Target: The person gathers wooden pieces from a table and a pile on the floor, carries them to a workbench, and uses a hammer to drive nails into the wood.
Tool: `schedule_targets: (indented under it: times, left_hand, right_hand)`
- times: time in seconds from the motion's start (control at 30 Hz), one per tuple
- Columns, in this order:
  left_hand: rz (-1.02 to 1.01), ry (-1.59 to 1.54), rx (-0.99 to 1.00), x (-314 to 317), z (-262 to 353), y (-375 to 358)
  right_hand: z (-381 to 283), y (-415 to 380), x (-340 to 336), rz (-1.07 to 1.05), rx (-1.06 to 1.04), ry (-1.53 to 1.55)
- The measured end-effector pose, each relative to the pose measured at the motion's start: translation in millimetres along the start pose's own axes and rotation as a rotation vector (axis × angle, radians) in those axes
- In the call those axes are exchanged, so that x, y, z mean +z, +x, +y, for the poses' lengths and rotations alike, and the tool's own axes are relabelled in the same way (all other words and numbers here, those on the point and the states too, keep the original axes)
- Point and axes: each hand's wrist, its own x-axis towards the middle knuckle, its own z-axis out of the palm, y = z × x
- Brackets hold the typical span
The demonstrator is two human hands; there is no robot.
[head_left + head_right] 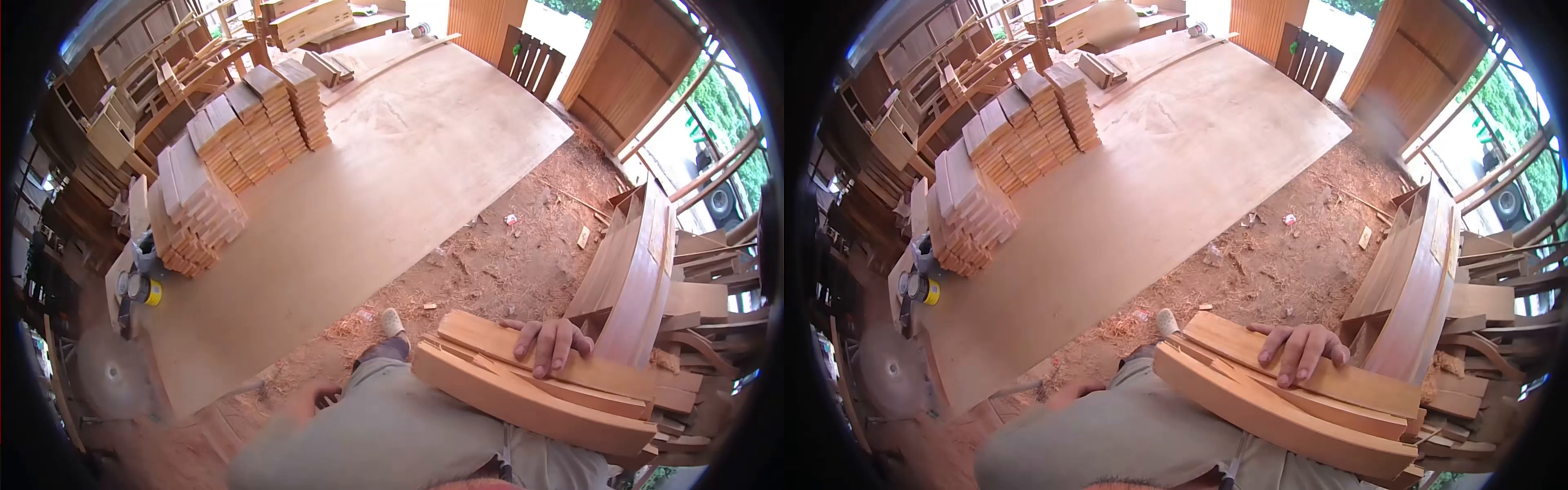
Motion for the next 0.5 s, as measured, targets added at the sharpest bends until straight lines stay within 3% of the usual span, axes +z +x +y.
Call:
schedule_targets:
  times: [0.07, 0.17, 0.23, 0.3, 0.37, 0.43, 0.5]
  left_hand:
    - [-0.066, 0.185, 0.023, -34, 72, -25]
    - [0.071, 0.307, 0.227, -87, 189, -103]
    - [0.464, 0.528, 0.457, -98, 265, -194]
    - [0.758, 0.243, 0.943, -116, 301, -181]
    - [1.043, 0.174, 1.287, -111, 359, -243]
    - [0.865, 0.045, 1.442, -104, 401, -270]
    - [0.728, 0.087, 1.724, -93, 435, -274]
  right_hand:
    - [-11, 16, -36, -0.023, 0.032, -0.023]
    - [-15, 27, -89, -0.038, 0.038, -0.027]
    - [-19, 25, -114, -0.035, 0.039, -0.005]
    - [-19, 30, -145, -0.029, 0.035, 0.022]
    - [-19, 37, -174, -0.047, 0.000, 0.043]
    - [-19, 35, -205, -0.034, 0.016, 0.093]
    - [-18, 32, -239, -0.024, 0.054, 0.186]
